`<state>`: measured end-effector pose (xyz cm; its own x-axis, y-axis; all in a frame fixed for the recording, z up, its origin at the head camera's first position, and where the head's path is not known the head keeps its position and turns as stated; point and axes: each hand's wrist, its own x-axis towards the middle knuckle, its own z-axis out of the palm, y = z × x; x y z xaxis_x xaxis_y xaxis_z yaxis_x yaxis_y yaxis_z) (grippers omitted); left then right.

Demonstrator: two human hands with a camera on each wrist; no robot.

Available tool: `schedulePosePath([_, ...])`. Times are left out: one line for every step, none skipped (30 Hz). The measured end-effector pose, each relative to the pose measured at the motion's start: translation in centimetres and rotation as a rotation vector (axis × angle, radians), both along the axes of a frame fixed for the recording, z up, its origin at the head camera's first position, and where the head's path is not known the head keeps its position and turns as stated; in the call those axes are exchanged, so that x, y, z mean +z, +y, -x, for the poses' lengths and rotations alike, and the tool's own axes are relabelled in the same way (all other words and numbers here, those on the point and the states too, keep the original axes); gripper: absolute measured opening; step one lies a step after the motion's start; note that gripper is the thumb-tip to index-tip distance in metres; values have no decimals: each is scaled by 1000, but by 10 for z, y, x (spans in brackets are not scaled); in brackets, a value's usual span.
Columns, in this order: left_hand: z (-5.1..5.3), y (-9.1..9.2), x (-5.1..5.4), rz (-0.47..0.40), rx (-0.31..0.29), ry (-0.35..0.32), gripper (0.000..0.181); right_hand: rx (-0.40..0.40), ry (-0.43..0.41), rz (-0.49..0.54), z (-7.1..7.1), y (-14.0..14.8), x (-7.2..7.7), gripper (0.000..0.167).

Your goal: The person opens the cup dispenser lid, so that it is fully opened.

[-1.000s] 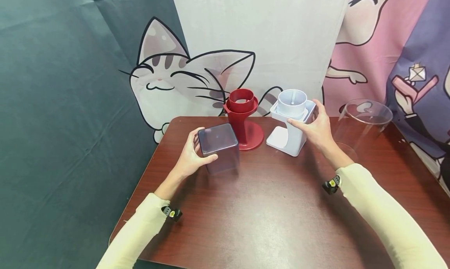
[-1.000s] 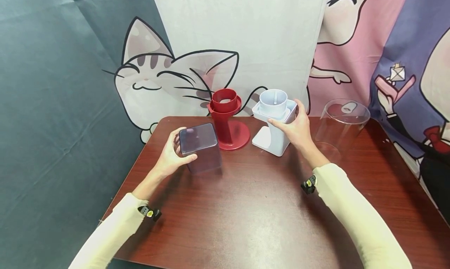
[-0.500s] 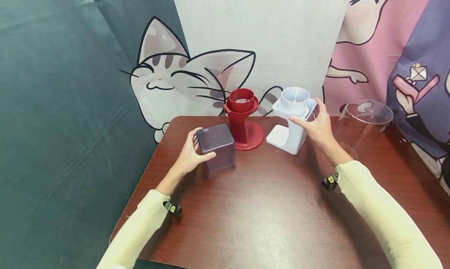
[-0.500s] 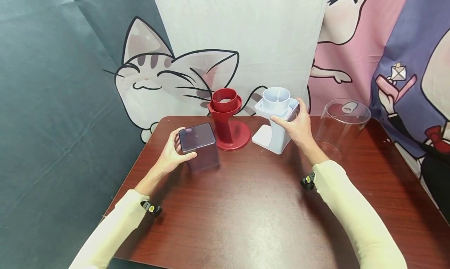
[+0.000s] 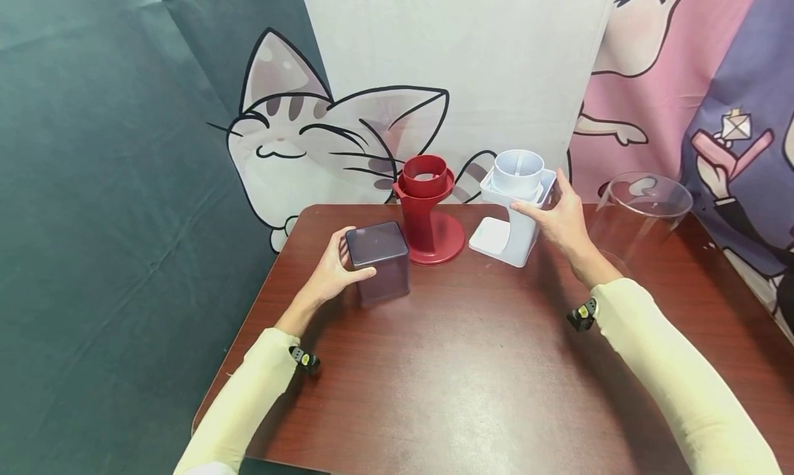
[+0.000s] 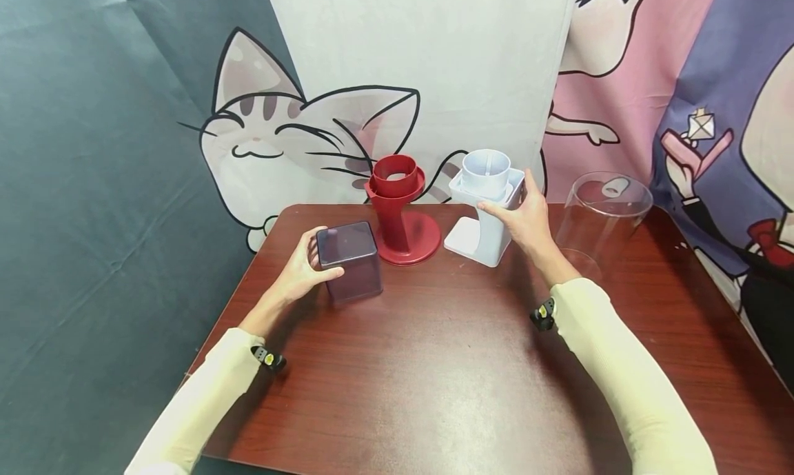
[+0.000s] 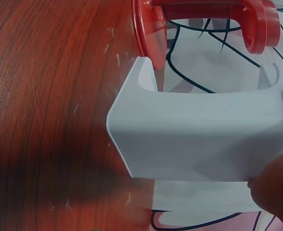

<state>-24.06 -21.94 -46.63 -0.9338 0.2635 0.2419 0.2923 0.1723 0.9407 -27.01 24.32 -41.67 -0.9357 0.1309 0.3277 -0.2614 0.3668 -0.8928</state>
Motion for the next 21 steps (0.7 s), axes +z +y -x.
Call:
schedulePosePath([1,-1,-1,3,-1,-3,101,0,4,-3,0,0,0,86])
schedulePosePath([2,-2,-2,5,-3,-3,101,-1,6,-9,-1,-1,1,84])
schedulePosePath([3,-3,-2,6,-7,-5,101,-2,4,-12,-2,-1,1,83])
schedulePosePath([4,-4,-2,8,-9,-6,101,-7,3,-21,-3,-1,2,83])
schedulePosePath([5,-5,-2,7,-16,-7,102,-8,4,-24,-3,-1,2,83])
schedulePosePath([6,-6,-2,8,-21,-8,103,-11,6,-29,-4,-2,2,84])
schedulePosePath([7,-7,-2,10,-26,-10,103,-13,7,-34,-5,-2,3,85])
schedulePosePath([8,-8,-2,14,-30,-13,105,-12,15,-38,-6,-2,3,86])
schedulePosePath([9,-9,-2,19,-35,-15,105,-10,22,-40,-8,-3,4,87])
schedulePosePath([9,-9,-2,28,-36,-18,106,-9,32,-43,-9,-3,4,88])
schedulePosePath([10,-11,-2,39,-36,-24,107,-7,43,-47,-10,-4,5,89])
schedulePosePath([10,-12,-2,50,-35,-33,108,-5,55,-50,-11,-4,4,91])
schedulePosePath([11,-13,-2,60,-35,-41,108,-4,70,-53,-12,-5,5,92])
schedulePosePath([11,-14,-2,71,-36,-49,108,-8,82,-60,-14,-6,5,95])
schedulePosePath([11,-15,-1,79,-39,-57,108,-15,88,-68,-15,-6,5,99])
schedulePosePath([12,-17,-1,90,-41,-63,108,-22,95,-77,-17,-7,5,102])
schedulePosePath([12,-18,-1,93,-45,-71,108,-31,94,-88,-20,-7,5,107])
schedulePosePath([12,-19,-1,94,-51,-78,108,-40,94,-96,-22,-8,5,110])
schedulePosePath([13,-21,0,99,-55,-82,109,-50,89,-109,-25,-8,5,113])
schedulePosePath([13,-22,0,104,-57,-88,109,-58,84,-118,-27,-9,5,116])
schedulePosePath([14,-23,1,110,-59,-91,110,-63,83,-124,-30,-9,5,117])
